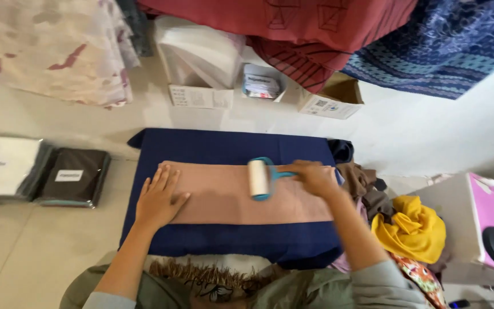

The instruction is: The person uses a lint roller to clean a light brown hijab, folds it by hand, and places it into a clear plastic bag.

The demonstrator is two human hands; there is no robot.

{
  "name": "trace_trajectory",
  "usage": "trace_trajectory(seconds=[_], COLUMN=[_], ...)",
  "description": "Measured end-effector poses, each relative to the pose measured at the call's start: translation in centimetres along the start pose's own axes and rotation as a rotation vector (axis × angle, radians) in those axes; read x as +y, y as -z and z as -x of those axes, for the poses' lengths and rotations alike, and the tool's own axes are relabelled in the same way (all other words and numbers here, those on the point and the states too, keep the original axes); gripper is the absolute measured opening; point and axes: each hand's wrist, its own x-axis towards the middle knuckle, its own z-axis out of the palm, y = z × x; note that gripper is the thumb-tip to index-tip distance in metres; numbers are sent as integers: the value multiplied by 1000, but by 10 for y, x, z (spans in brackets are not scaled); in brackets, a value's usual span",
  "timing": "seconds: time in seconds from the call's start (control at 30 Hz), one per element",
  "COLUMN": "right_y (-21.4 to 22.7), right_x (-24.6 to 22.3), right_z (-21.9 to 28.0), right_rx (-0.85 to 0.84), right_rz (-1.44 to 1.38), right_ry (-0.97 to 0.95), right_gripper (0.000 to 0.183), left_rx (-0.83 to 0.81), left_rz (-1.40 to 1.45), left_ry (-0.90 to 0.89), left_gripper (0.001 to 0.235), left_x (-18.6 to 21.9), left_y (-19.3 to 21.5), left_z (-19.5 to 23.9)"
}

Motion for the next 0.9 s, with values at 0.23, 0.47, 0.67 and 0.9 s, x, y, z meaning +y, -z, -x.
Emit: trace_trajectory(seconds=[0.23, 0.47, 0.67, 0.9], right_y=[60, 110, 64, 6], right_x=[103, 53, -97, -10], right_z=[107, 111, 42, 75], right_rx=[-215, -301, -155, -112], right_rz=[388, 353, -177, 209], right_ry=[-506, -640, -255, -21], right_gripper=[51, 51, 49, 37], left_rx=[-30, -105, -131, -160], left_rz=[-54, -58, -75, -56], left_ry=[20, 48, 46, 51], left_gripper=[80, 81, 81, 81], left_x=[-5, -5, 0, 0], left_y=[-12, -10, -5, -1], left_z=[-4, -9, -5, -4])
